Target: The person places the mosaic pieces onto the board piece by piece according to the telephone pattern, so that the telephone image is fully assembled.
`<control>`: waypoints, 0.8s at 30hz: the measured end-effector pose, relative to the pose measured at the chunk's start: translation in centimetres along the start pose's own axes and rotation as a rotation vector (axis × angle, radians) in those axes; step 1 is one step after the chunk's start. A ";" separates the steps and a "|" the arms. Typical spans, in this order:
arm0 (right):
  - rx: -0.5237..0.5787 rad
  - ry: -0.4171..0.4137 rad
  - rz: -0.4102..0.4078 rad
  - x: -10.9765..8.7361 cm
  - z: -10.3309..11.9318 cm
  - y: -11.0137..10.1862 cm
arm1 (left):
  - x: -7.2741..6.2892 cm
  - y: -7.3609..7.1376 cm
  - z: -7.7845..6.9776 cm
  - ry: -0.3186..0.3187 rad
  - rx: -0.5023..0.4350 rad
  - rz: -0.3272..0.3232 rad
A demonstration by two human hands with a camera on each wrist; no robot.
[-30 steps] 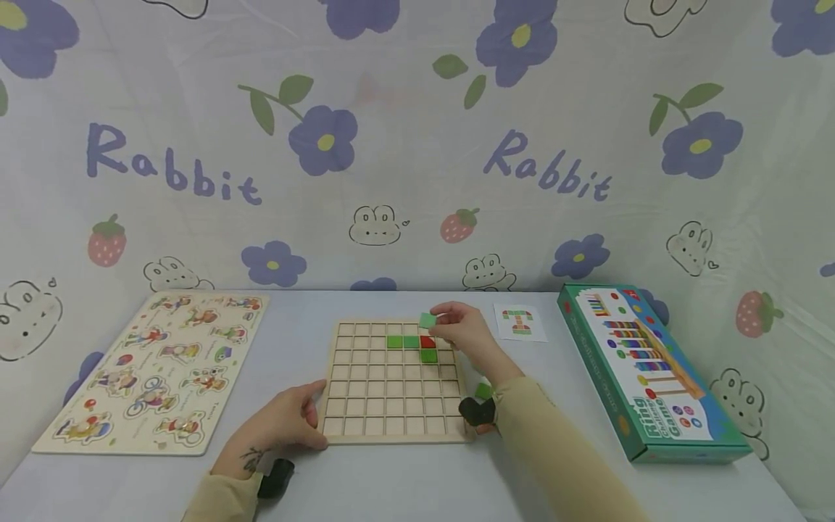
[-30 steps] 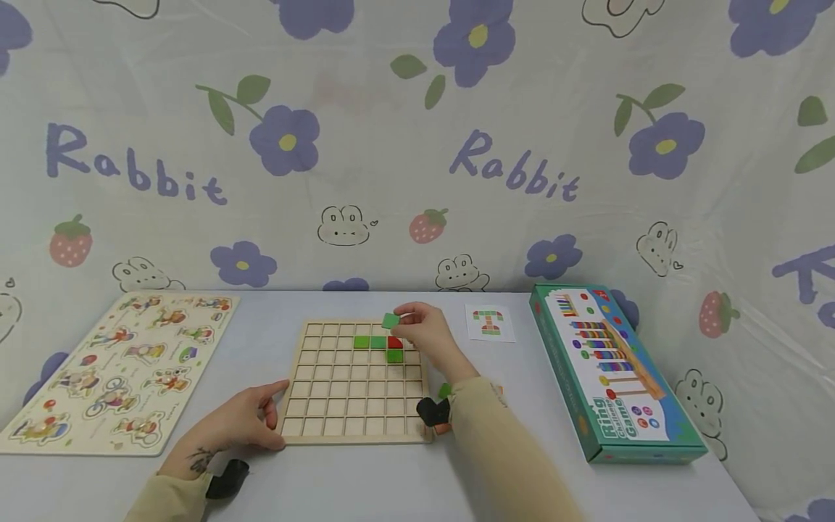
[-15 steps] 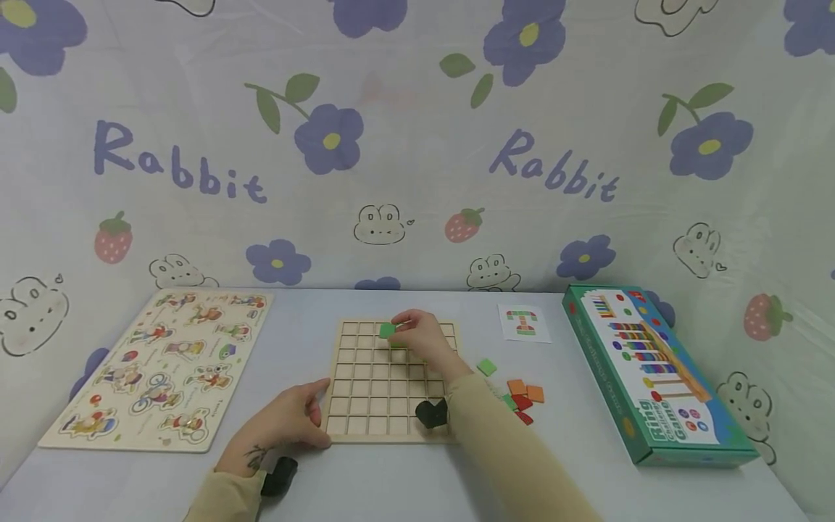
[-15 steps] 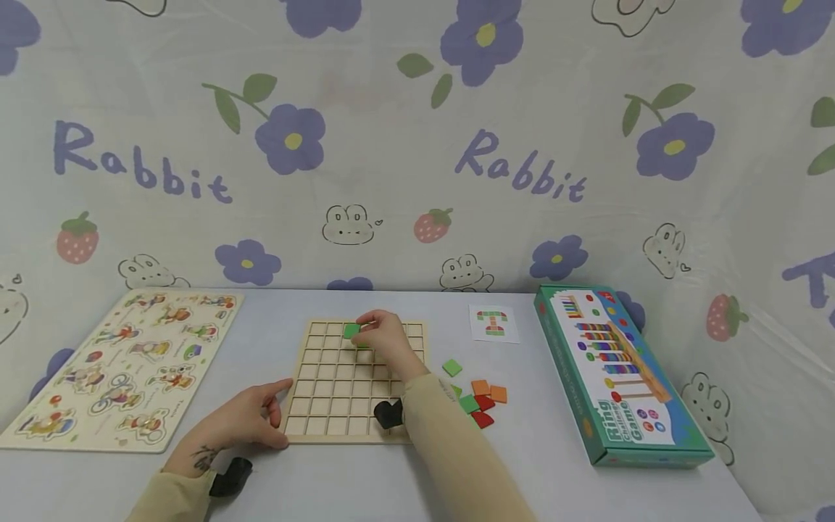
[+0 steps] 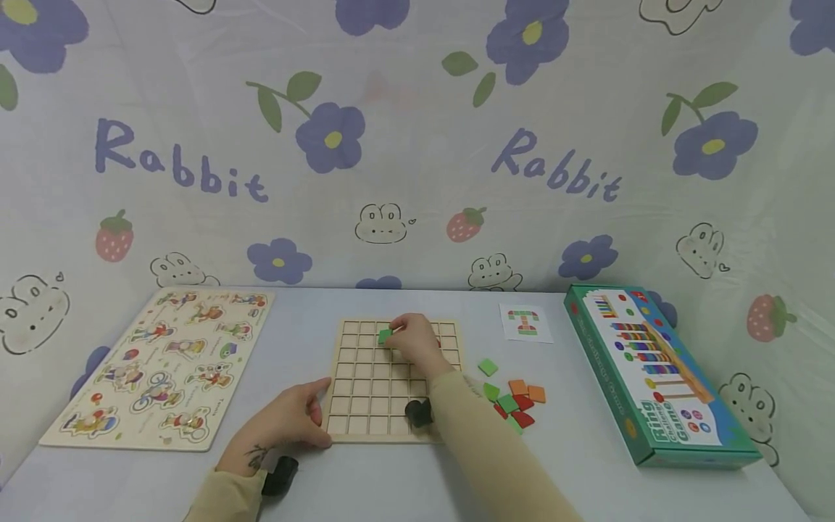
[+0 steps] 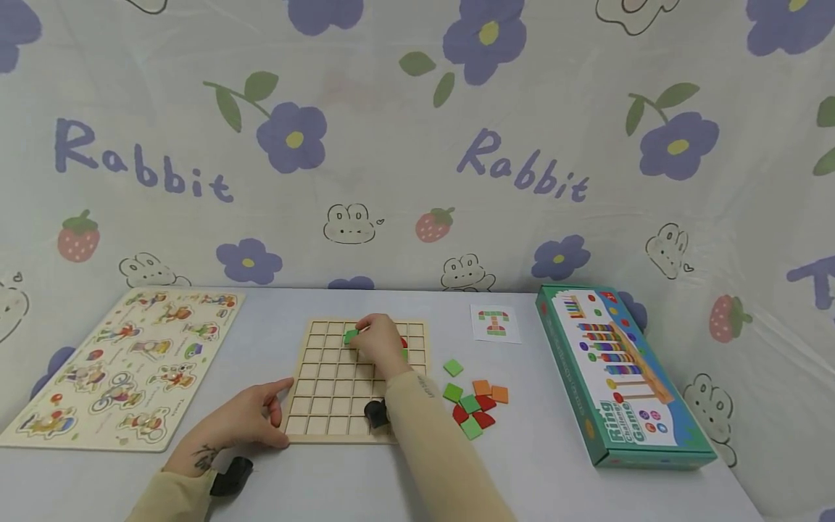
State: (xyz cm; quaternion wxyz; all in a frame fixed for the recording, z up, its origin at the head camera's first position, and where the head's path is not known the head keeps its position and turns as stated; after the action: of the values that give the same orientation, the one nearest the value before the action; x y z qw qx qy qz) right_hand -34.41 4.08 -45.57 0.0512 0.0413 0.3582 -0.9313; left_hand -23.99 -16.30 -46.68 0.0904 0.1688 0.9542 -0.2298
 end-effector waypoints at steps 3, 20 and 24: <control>-0.043 0.016 -0.007 0.0 0.3 0.0 | 0.0 0.0 0.0 -0.005 -0.005 0.002; -0.146 0.060 0.026 -0.4 0.8 0.1 | 0.0 0.0 0.0 0.031 0.012 0.014; -0.085 0.031 0.031 -0.5 0.8 -0.1 | 0.0 0.0 0.0 0.025 0.014 0.011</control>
State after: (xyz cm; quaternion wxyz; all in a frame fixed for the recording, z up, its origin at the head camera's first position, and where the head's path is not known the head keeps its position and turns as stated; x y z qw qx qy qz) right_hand -34.01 3.67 -44.81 0.0616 0.0591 0.3974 -0.9137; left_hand -23.98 -16.26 -46.67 0.0787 0.1777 0.9527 -0.2338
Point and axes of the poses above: each hand's wrist, its own x-axis towards the middle knuckle, its own y-axis out of the palm, z = x × y, the point moved 4 cm from there along x, towards the middle knuckle, and after that the axes turned 12 degrees about -x, right-handed, at the moved point
